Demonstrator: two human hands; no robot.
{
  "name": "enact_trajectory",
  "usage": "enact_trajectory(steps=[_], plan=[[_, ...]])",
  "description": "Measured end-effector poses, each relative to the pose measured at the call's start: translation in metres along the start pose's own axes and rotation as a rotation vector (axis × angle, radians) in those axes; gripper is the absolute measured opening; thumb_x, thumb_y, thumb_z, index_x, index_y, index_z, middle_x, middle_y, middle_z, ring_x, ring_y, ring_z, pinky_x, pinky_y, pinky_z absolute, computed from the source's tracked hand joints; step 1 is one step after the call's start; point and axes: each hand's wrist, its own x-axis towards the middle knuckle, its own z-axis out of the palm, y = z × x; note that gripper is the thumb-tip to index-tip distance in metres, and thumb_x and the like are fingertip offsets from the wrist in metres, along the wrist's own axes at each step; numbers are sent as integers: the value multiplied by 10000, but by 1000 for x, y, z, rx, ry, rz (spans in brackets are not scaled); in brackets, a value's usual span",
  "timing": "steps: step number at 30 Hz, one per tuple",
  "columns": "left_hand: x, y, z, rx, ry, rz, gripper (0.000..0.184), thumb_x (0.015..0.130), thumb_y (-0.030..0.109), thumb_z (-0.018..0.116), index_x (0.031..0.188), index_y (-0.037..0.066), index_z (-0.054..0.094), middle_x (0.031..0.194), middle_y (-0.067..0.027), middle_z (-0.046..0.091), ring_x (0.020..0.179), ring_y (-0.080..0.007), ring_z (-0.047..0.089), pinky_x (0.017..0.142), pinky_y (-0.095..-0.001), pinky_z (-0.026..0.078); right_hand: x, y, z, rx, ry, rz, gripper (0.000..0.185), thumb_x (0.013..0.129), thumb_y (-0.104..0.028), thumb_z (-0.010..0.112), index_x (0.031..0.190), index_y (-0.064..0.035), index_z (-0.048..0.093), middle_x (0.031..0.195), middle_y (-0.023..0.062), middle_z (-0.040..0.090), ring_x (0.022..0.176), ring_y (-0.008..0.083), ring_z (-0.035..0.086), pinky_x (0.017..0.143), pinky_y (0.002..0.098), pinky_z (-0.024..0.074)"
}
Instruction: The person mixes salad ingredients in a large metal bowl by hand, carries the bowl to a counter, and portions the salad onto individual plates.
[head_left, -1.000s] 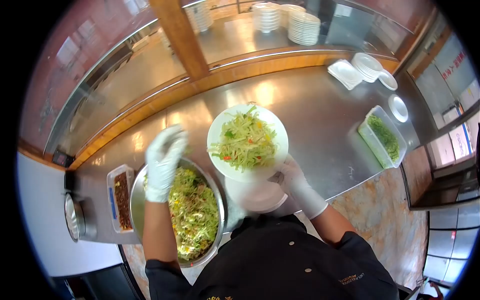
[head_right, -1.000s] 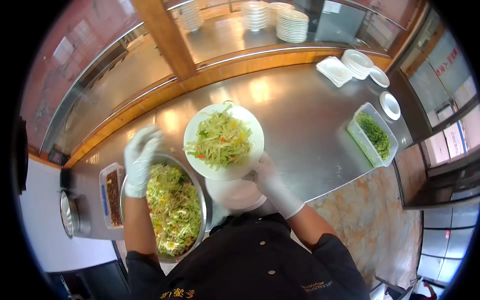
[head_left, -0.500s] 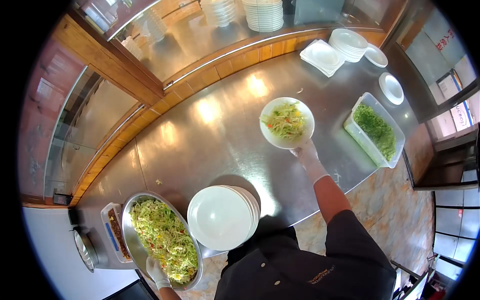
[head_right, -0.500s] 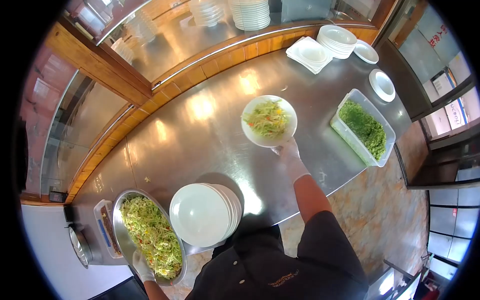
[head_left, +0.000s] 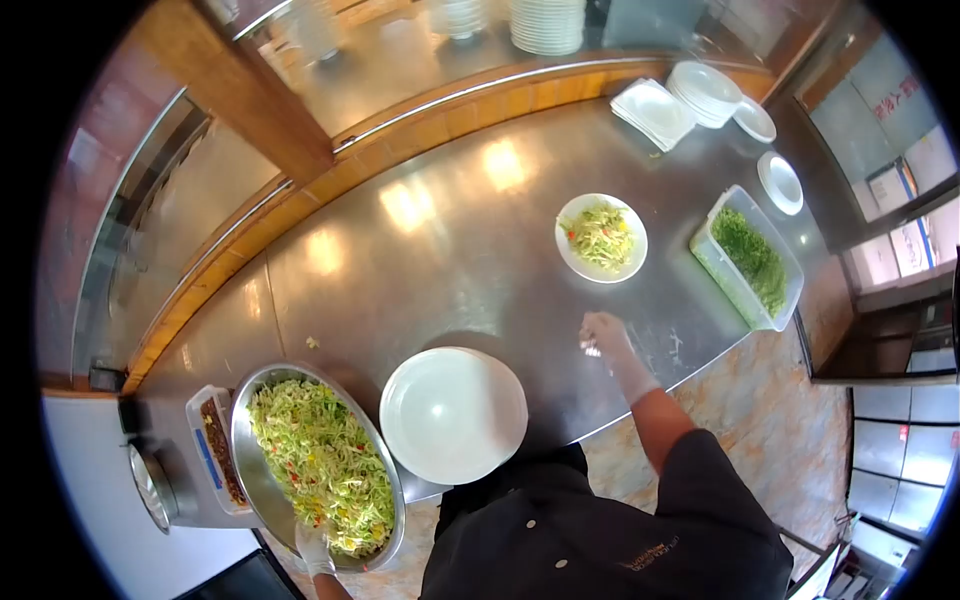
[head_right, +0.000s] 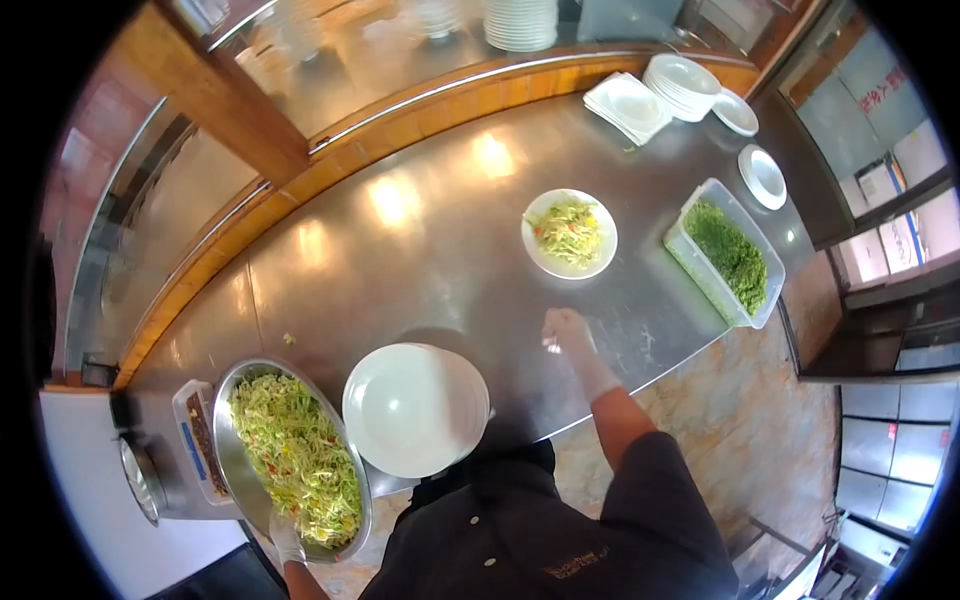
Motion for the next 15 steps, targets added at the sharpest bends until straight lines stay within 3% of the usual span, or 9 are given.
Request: enact_trajectory(steps=[2,3,4,5,7,8,11,15], plan=[[4,31,10,-44,-123,61,642,860,-96,663,1469,-9,482,1334,-139,641,1157,-225,650,907,-343,569,-86,-46,62,-38,-83,132,224,1012,-245,653,913,-47,622,790,23,607,637,108,578,558,267,463],[27,14,-1,13,-157,176,656,860,-96,678,1479,-3,481,1344,-133,643,1182,-232,651,923,-348,579,-120,-62,90,-188,-89,101,216,1012,-245,657,917,-55,623,795,19,606,650,96,579,564,259,462],[45,6,-7,-60,-160,87,666,859,-82,707,1482,-9,482,1353,-127,642,1181,-231,647,957,-339,558,-141,-60,111,-333,-117,70,208,1013,-245,661,921,-62,624,801,15,606,663,83,580,569,251,461],[65,14,-9,123,-202,251,690,847,-72,737,1485,-12,481,1367,-132,631,1196,-233,633,994,-335,536,-142,-28,110,-336,-158,2,210,1002,-259,685,916,-75,629,787,3,608,657,75,579,565,236,459],[90,38,-8,2,-183,197,806,805,-9,822,1520,-9,450,1418,-133,592,1232,-227,600,1017,-344,514,-146,-4,109,-432,-193,-61,214,971,-276,736,900,-101,636,747,-15,610,623,68,575,542,212,451],[108,53,-9,225,-190,285,911,781,105,879,1549,-20,405,1495,-180,531,1337,-282,539,1119,-378,440,-153,-15,120,-523,-172,-71,217,951,-278,764,887,-114,637,720,-21,611,596,67,571,524,202,446],[167,73,2,518,-98,247,1075,728,289,920,1573,-44,344,1638,-266,327,1531,-377,301,1268,-409,228,-181,-34,167,-665,27,-72,270,903,-288,817,874,-84,643,691,-16,593,566,54,537,502,218,435],[235,102,41,554,-192,475,1054,732,352,907,1579,23,374,1624,-265,346,1524,-382,318,1271,-452,237,-189,-31,185,-839,30,-90,241,936,-255,777,889,-75,623,702,4,614,556,72,561,481,228,456]])
